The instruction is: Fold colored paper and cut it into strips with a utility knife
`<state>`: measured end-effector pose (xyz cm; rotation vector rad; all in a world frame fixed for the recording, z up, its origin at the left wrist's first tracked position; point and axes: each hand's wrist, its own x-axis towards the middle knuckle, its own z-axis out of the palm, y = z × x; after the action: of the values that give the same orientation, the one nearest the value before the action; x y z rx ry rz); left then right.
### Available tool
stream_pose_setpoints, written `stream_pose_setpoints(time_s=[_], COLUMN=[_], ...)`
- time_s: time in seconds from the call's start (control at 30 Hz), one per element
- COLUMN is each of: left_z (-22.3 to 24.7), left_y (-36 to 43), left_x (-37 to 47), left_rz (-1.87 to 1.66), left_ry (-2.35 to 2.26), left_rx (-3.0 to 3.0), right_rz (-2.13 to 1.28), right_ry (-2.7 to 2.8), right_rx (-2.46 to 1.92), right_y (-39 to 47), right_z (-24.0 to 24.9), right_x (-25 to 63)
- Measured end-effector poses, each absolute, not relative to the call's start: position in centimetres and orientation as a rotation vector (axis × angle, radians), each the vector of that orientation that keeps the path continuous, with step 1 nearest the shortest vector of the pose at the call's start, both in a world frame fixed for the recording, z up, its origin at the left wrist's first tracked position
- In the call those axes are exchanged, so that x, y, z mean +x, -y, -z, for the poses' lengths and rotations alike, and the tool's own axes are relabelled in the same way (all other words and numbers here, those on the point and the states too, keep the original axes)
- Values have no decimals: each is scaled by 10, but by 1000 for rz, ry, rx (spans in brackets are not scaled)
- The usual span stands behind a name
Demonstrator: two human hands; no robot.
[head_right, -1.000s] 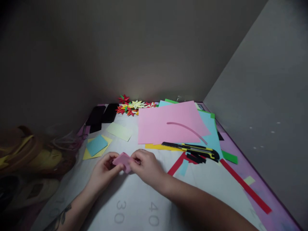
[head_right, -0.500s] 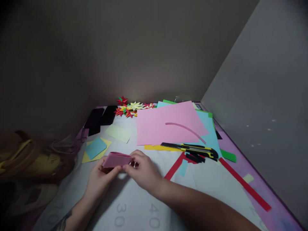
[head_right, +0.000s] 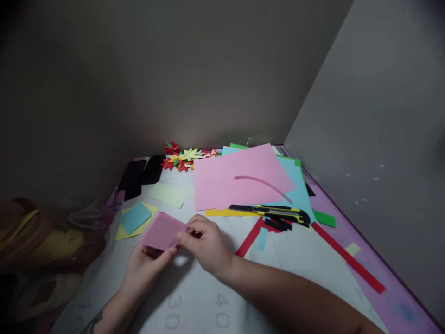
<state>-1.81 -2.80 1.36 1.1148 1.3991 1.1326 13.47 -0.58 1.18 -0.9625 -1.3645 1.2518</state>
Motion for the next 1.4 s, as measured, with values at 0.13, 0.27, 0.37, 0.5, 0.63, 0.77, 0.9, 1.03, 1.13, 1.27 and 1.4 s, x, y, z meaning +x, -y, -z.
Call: stream_pose_setpoints(time_s=[0.13, 0.27, 0.37, 0.5, 0.63, 0.77, 0.9, 1.03, 1.13, 1.27, 1.4], left_z=[-16, -11, -6, -2, 3, 6, 4, 2, 3, 2, 6], left_y=[30, 31, 27, 20, 19, 26, 32, 30, 23, 17, 12], left_x=[-20, -26, -28, -31, -36, -31, -23, -23, -28, -35, -41], left_rz=[-1109, -1084, -1061, -1076, -1056, -910, -787, -888, -971, -1005, -935], left_ry=[-1403, -1442, -1435, -1408, -1408, -1371, -1265, -1272, -1340, -1393, -1493], left_rx=[1129, 1128, 1142, 1196, 1315, 1510, 1597, 1456, 1320, 1310, 1453], right_rz=[-1229, -1173, -972, -878, -796, -996, -1016, -1026, -909, -439, -225], right_ry=[1304, 1113, 1280, 1608, 1795, 1852, 1775, 1840, 2069, 2328, 2469], right_rx=[-932, -948, -971, -1094, -1206, -1116, -1103, -1159, -1126, -1565, -1947], right_y=[0, -19, -32, -37, -26, 1, 20, 17, 3, -21, -32], right_z=[-13, -21, -30, -36, -32, -21, -5, 0, -7, -16, -8], right_x=[141, 158, 177, 205, 224, 208, 177, 172, 199, 257, 299])
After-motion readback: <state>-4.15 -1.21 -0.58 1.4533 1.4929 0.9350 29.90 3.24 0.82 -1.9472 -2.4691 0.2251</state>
